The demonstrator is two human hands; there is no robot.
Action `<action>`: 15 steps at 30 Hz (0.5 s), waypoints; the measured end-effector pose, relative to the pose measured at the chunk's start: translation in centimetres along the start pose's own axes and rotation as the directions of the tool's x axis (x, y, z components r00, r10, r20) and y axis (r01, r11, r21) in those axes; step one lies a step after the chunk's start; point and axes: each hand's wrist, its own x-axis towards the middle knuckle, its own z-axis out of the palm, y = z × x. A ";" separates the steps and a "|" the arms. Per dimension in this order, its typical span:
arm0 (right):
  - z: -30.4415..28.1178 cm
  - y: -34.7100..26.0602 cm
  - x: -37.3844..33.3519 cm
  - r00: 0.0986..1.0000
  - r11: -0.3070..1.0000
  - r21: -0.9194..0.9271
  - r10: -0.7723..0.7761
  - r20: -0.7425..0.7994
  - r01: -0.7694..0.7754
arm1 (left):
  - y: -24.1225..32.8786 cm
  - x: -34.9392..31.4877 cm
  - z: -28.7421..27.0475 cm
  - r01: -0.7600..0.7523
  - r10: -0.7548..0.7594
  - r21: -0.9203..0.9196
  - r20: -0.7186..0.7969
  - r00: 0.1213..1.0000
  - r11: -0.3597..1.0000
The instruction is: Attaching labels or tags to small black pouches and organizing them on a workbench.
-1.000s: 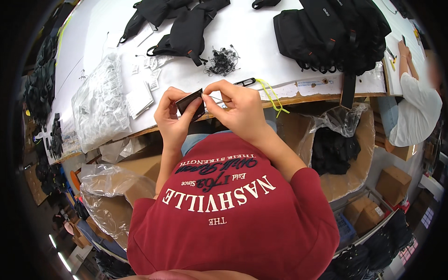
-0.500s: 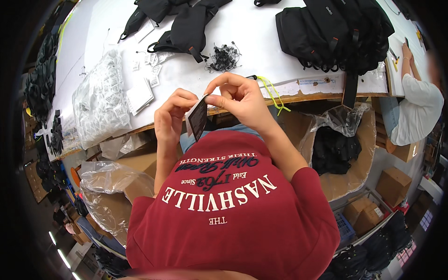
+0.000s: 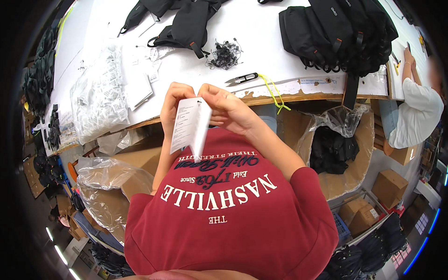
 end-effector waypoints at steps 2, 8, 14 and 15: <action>0.0 0.0 -0.1 0.995 0.999 0.021 0.044 -0.085 -0.043 | -0.1 0.0 0.3 -0.041 0.040 0.095 0.016 0.999 0.995; 1.1 -1.5 0.2 0.997 0.981 -0.186 0.047 -0.068 -0.059 | -0.3 0.6 0.4 0.045 -0.047 -0.035 -0.039 0.998 0.998; 0.2 -3.1 -0.3 0.980 0.936 -0.330 0.062 -0.190 -0.123 | -4.1 2.3 -0.2 0.266 -0.279 -0.108 -0.132 0.951 0.958; -0.1 -3.0 -0.2 0.965 0.928 -0.360 -0.001 -0.262 -0.097 | -6.2 3.0 -0.6 0.286 -0.293 -0.063 -0.191 0.937 0.956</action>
